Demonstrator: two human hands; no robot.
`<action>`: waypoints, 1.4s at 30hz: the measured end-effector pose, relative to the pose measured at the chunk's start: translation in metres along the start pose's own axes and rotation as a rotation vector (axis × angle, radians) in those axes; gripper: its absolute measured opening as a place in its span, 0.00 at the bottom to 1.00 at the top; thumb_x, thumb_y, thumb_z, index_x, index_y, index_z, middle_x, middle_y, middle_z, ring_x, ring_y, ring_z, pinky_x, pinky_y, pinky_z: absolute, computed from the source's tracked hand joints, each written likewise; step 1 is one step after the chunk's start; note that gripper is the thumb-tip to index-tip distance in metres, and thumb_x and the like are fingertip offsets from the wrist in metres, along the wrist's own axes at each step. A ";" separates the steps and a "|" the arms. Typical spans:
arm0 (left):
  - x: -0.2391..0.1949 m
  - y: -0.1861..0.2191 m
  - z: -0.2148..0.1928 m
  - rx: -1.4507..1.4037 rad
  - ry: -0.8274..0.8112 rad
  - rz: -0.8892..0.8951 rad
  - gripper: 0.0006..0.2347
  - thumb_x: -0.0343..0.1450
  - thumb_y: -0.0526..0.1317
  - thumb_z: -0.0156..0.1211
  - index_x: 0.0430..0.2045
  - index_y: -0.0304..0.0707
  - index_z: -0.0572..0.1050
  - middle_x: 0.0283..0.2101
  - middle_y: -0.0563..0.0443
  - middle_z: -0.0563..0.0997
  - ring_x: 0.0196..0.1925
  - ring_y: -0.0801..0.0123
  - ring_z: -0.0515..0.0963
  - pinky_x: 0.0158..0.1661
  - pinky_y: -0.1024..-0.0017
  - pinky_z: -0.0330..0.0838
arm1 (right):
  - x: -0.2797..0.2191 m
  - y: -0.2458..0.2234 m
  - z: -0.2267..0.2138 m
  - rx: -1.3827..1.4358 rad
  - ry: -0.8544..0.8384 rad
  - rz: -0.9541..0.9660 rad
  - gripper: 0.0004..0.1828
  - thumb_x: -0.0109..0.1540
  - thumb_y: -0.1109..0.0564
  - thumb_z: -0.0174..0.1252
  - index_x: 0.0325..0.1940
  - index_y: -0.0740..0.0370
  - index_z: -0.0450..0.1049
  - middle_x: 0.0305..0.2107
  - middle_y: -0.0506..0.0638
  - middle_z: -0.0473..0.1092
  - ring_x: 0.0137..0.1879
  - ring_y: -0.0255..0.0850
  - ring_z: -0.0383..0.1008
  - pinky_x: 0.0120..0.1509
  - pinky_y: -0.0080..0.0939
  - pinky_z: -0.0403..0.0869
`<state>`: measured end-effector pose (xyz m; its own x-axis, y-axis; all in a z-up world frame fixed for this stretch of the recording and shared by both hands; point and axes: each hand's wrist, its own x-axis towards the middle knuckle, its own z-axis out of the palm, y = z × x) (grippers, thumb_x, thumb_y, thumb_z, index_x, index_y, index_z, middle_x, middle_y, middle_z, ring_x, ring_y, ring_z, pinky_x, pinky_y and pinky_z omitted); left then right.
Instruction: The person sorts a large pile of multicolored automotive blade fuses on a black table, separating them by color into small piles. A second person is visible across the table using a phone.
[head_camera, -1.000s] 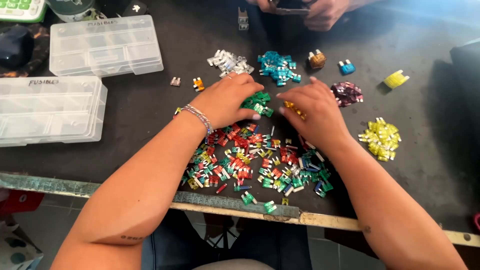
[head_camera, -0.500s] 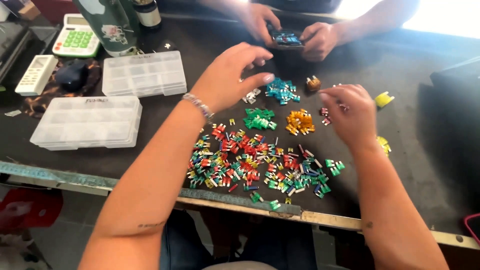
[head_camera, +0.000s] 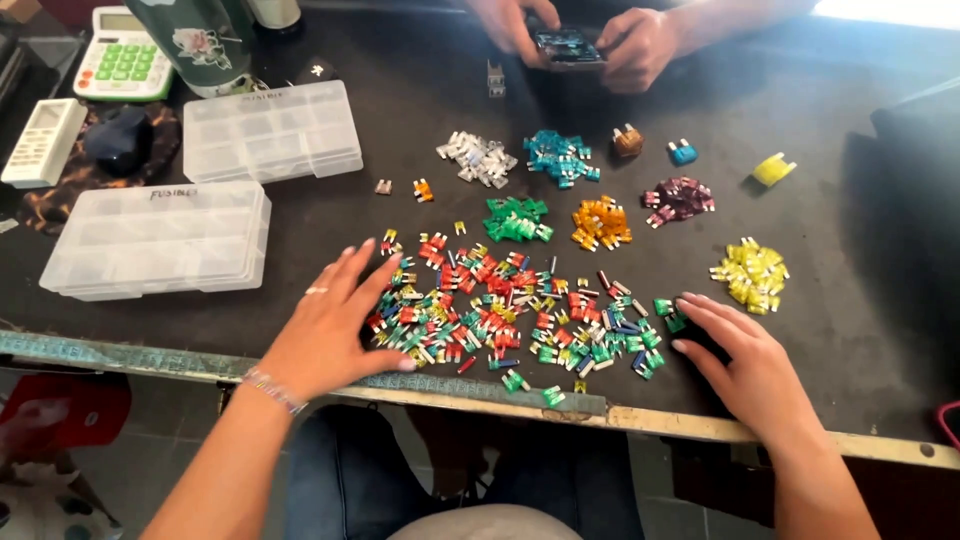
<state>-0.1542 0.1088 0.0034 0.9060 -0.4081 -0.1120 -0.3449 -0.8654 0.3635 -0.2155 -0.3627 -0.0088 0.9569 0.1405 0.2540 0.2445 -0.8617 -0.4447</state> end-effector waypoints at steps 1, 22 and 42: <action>0.008 0.003 0.002 0.001 0.006 0.002 0.51 0.58 0.65 0.72 0.74 0.57 0.45 0.79 0.49 0.39 0.79 0.52 0.37 0.69 0.49 0.41 | 0.004 0.001 0.002 -0.002 0.005 -0.004 0.25 0.60 0.53 0.63 0.62 0.55 0.76 0.60 0.49 0.73 0.64 0.44 0.74 0.71 0.45 0.69; 0.068 0.006 0.003 0.124 0.198 0.153 0.38 0.69 0.69 0.43 0.71 0.46 0.54 0.75 0.40 0.53 0.76 0.45 0.47 0.69 0.45 0.40 | 0.009 0.006 0.020 -0.225 0.069 -0.276 0.14 0.65 0.60 0.59 0.55 0.57 0.78 0.47 0.47 0.78 0.51 0.45 0.76 0.57 0.48 0.75; 0.040 0.041 0.017 0.025 0.041 0.289 0.47 0.64 0.74 0.51 0.72 0.43 0.52 0.74 0.38 0.56 0.76 0.47 0.54 0.71 0.52 0.47 | 0.020 -0.023 0.028 -0.012 0.168 -0.375 0.19 0.66 0.56 0.57 0.62 0.58 0.76 0.55 0.54 0.74 0.66 0.56 0.71 0.71 0.56 0.67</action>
<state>-0.1365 0.0520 -0.0021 0.7786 -0.6268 0.0309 -0.5954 -0.7222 0.3521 -0.1975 -0.3268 -0.0179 0.7626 0.3649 0.5341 0.5686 -0.7718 -0.2847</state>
